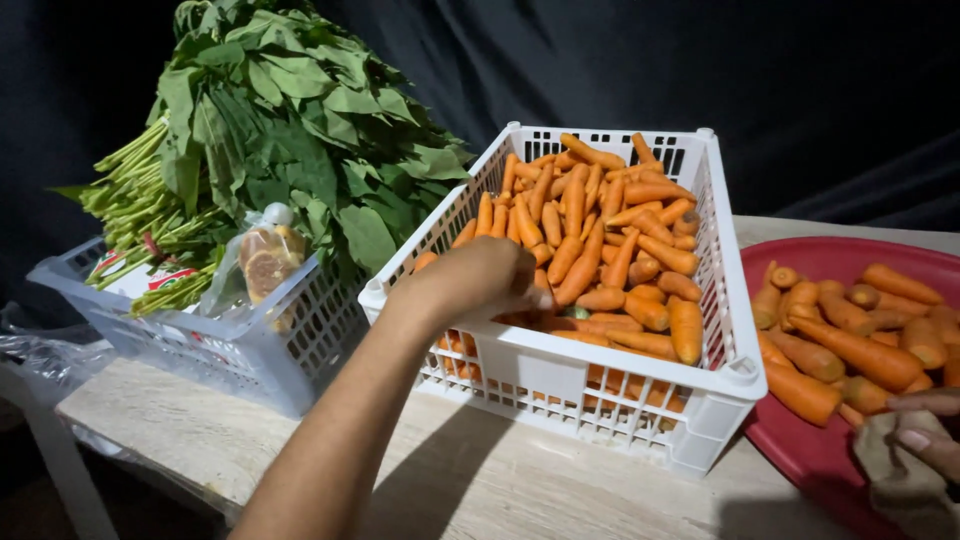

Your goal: Cleaning small carrots by wiping them with a cloth and transferring them from a tray to a crate.

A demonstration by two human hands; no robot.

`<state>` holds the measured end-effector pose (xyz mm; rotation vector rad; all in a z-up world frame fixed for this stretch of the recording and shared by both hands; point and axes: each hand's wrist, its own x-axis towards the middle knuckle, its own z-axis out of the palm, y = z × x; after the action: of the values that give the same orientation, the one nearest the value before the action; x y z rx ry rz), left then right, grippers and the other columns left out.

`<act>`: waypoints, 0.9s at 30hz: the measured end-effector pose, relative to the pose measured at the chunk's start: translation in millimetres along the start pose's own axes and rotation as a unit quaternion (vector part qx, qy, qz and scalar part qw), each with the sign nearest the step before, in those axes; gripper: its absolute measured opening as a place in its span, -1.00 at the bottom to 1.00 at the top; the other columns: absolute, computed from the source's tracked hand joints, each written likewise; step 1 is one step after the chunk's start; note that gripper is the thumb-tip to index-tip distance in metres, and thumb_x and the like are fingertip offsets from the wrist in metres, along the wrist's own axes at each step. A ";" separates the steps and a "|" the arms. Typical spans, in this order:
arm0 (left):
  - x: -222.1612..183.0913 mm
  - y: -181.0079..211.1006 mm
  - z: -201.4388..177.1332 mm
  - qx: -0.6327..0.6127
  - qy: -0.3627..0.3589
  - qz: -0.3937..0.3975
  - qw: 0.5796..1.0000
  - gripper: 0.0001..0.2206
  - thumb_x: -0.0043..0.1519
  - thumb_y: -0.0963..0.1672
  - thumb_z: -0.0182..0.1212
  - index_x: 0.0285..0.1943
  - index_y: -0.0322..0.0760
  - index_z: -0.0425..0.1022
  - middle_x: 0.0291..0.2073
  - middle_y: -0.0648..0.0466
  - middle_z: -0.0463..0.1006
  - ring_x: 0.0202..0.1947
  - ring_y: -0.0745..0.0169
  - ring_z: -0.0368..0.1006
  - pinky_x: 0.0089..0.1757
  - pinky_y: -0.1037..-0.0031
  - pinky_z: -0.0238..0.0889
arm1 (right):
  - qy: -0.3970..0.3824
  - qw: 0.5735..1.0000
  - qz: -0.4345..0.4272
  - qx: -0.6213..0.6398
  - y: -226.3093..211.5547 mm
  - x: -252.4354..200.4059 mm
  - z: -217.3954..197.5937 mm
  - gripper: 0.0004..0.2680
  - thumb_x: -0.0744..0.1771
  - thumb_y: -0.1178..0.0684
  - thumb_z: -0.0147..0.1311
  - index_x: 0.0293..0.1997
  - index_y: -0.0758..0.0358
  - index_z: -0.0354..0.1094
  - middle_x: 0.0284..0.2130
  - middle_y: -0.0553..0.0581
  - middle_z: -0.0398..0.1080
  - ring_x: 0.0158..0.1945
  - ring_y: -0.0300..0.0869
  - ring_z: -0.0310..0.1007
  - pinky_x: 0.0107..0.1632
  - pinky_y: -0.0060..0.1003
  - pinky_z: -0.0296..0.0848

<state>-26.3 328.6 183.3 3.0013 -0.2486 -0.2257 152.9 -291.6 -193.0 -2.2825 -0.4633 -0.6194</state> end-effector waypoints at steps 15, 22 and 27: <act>3.7 68.4 -1.9 -0.491 0.455 0.259 0.696 -0.79 0.28 -0.19 0.25 0.08 -0.28 0.49 -0.19 0.03 0.60 -0.40 0.38 0.59 -0.28 0.63 0.62 | -0.192 0.942 0.242 -0.135 -331.1 5.8 -81.2 -0.40 0.08 -0.28 0.36 0.29 -0.44 0.40 0.24 -0.26 0.48 0.33 -0.33 0.44 0.36 -0.33 0.31; 16.9 186.0 57.0 -0.611 0.197 0.287 0.711 -0.79 0.28 -0.20 0.18 0.02 -0.24 0.67 -0.50 0.17 0.53 -0.65 0.57 0.12 -0.59 0.66 -0.07 | -0.084 0.967 0.240 0.017 -307.7 -0.5 -95.2 -0.85 0.33 0.04 0.19 -0.27 0.25 0.67 -0.33 0.07 0.64 -0.18 -0.20 0.55 -0.03 -0.36 0.30; 64.5 261.6 132.4 -0.821 0.020 0.151 0.550 -0.72 0.25 -0.19 0.17 0.11 -0.50 0.52 -0.02 -0.27 0.61 -0.16 0.01 0.62 -0.09 0.62 0.50 | 0.157 0.918 0.297 0.209 -295.3 -0.5 -100.0 -0.98 0.43 0.20 0.05 -0.08 0.21 0.33 -0.32 0.11 0.42 -0.32 -0.20 0.38 -0.26 -0.34 0.32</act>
<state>-24.6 47.1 79.1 1.0164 -0.2777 -0.1678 -21.6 -162.8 31.1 -1.7360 0.2399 -0.4972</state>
